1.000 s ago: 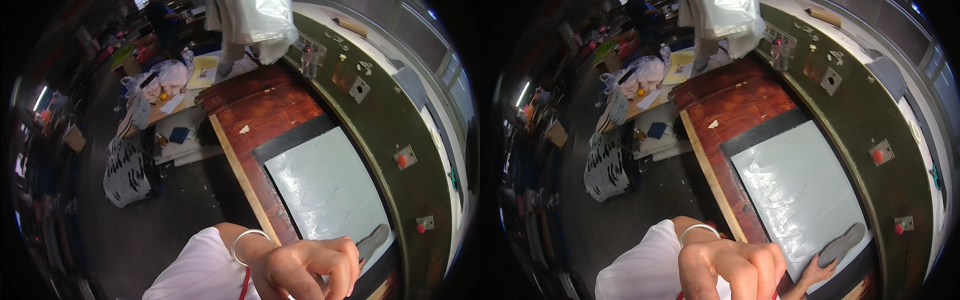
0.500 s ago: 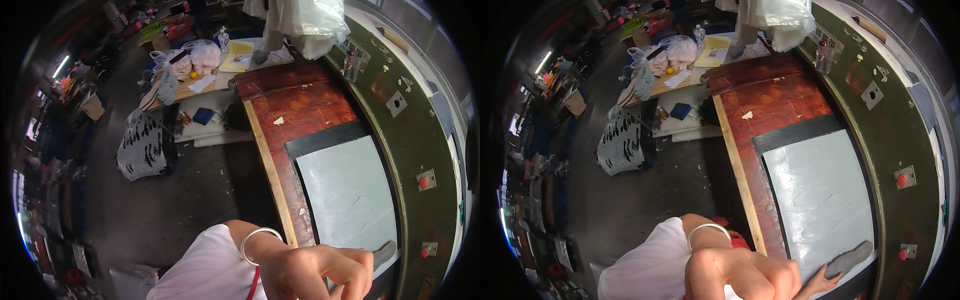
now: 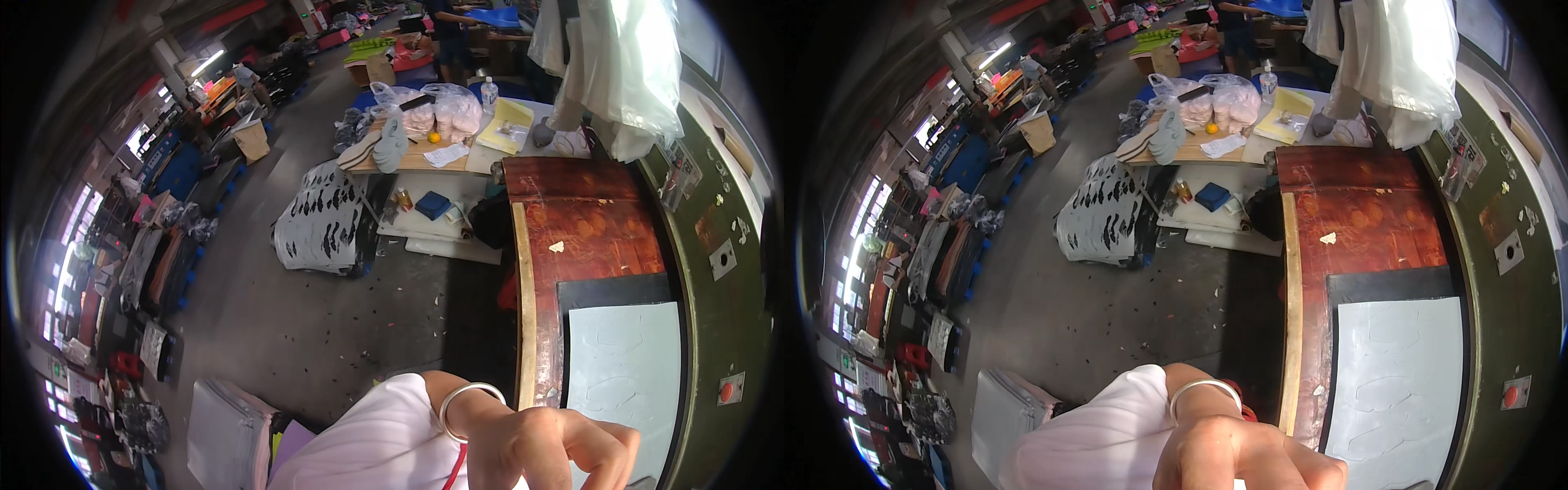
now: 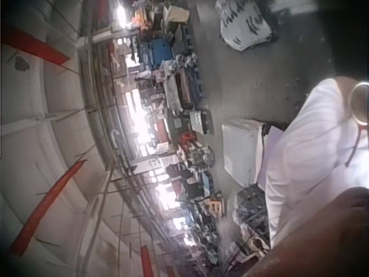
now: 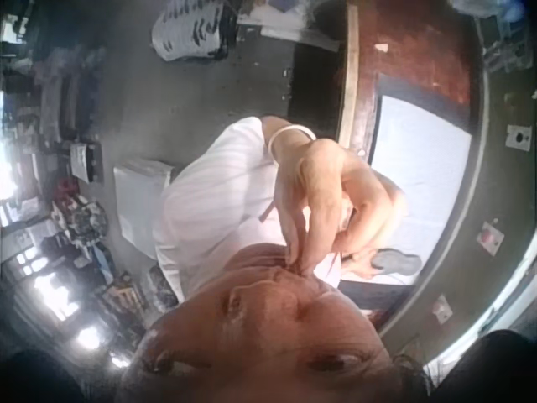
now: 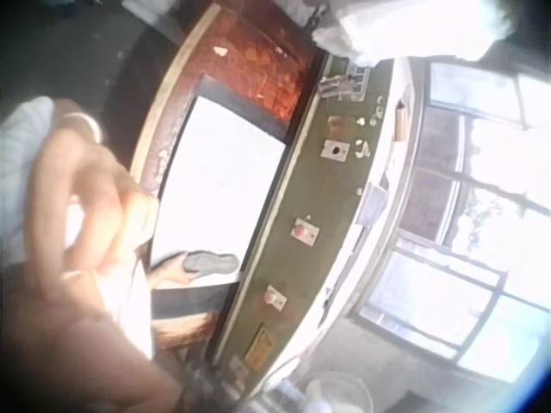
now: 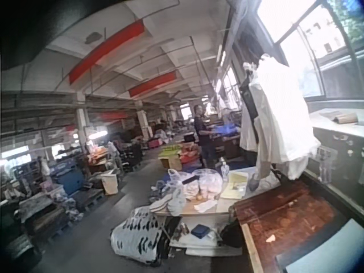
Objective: The person places sheets of foam or rubber material onto a cutting machine, presses a button to cut, and removes the cut pieces. They repeat this process with different colored sheets, stacking the cut pieces on a nearby table.
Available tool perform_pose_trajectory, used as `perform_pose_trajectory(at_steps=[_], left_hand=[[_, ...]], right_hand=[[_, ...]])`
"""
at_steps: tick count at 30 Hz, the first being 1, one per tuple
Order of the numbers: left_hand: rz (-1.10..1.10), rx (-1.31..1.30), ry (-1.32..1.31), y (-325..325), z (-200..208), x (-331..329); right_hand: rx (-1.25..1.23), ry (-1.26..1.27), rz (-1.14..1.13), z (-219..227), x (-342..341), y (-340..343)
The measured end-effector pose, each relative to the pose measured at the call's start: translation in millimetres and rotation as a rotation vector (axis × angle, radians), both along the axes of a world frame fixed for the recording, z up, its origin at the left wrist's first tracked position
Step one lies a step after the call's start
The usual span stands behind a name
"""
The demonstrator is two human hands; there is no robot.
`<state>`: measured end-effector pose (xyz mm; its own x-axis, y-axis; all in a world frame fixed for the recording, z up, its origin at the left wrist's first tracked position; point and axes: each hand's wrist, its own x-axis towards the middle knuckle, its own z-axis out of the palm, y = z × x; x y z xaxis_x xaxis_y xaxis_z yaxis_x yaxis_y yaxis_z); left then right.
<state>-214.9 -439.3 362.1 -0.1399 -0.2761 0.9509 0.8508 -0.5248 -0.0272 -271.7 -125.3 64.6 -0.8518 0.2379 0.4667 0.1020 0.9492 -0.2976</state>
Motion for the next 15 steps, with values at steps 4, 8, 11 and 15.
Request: perform_pose_trajectory(at_steps=[4, 8, 11, 15], left_hand=[[0.025, 0.002, 0.015, -4, 2, 6], [0.04, 0.02, 0.039, -7, 6, 11], [0.052, 0.002, 0.025, -10, 5, 14], [0.03, -0.024, -0.061, -9, -1, 17]], right_hand=[[-0.012, -0.017, 0.039, -1, -1, -8], [-0.02, -0.024, 0.06, -2, -2, -14], [-0.02, -0.028, 0.08, -3, -4, -16], [-0.025, -0.04, 0.11, -5, -7, -19]])
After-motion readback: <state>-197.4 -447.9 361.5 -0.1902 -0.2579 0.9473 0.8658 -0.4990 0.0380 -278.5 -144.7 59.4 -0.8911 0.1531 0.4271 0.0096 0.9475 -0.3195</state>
